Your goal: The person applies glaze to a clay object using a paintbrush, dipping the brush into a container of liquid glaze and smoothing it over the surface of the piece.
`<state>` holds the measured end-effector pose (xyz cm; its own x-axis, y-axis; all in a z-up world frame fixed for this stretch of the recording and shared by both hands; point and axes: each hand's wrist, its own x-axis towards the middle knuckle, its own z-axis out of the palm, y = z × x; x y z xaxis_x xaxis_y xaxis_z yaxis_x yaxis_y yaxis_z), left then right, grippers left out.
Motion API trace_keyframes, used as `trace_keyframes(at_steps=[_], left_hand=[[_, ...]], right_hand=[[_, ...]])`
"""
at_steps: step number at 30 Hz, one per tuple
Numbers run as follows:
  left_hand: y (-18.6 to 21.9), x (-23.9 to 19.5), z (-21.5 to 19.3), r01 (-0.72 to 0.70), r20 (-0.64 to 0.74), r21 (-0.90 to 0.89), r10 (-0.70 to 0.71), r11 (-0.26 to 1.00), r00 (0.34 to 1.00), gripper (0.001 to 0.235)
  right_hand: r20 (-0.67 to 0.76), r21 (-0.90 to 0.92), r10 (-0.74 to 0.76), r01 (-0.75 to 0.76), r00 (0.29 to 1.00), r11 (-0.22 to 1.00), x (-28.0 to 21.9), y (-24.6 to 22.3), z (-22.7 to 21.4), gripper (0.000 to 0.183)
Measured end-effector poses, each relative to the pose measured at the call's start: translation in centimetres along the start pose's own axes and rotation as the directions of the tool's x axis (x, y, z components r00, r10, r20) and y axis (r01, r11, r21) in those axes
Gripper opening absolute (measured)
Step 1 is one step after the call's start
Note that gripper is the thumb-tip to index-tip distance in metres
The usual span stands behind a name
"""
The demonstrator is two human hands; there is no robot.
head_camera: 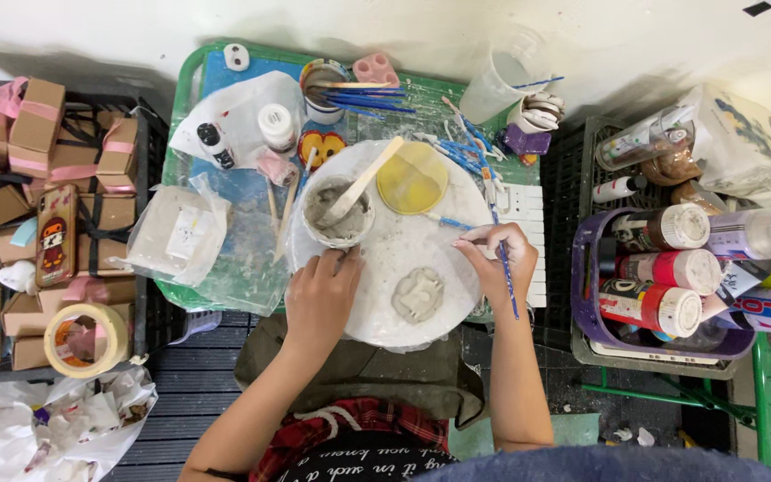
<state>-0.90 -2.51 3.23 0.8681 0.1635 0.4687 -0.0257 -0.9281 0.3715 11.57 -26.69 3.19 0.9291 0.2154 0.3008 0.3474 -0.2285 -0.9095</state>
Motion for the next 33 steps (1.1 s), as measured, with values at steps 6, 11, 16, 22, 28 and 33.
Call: trace_keyframes(at_steps=[6,11,16,22,28,33], left_hand=[[0.7,0.3,1.2,-0.026,0.001,0.105,0.026,0.994,1.000,0.023],[1.0,0.5,1.1,-0.056,0.009,0.055,0.056,0.997,0.998,0.021],[1.6,1.3,0.8,-0.108,0.034,-0.066,0.110,0.992,0.993,0.020],[1.8,1.5,0.8,-0.098,0.039,-0.113,0.103,0.989,0.994,0.019],[1.5,1.4,1.7,-0.125,0.017,-0.124,0.128,0.984,0.992,0.019],[0.4,1.7,1.7,-0.124,0.009,-0.177,0.127,0.976,0.992,0.017]], right_hand=[[-0.045,-0.184,-0.032,0.023,0.998,0.983,-0.9,-1.0,0.9,0.027],[-0.007,-0.379,-0.108,0.097,0.994,0.920,-1.8,-2.6,-0.5,0.027],[0.063,-0.441,-0.120,0.135,0.991,0.887,-1.4,-2.8,-0.1,0.028],[0.171,-0.531,-0.194,0.256,0.966,0.808,-0.1,-3.6,0.2,0.026],[0.295,-0.602,-0.228,0.366,0.928,0.709,-0.1,-2.2,-0.1,0.027],[0.042,-0.270,-0.009,0.020,0.999,0.963,-0.1,0.1,-1.9,0.026]])
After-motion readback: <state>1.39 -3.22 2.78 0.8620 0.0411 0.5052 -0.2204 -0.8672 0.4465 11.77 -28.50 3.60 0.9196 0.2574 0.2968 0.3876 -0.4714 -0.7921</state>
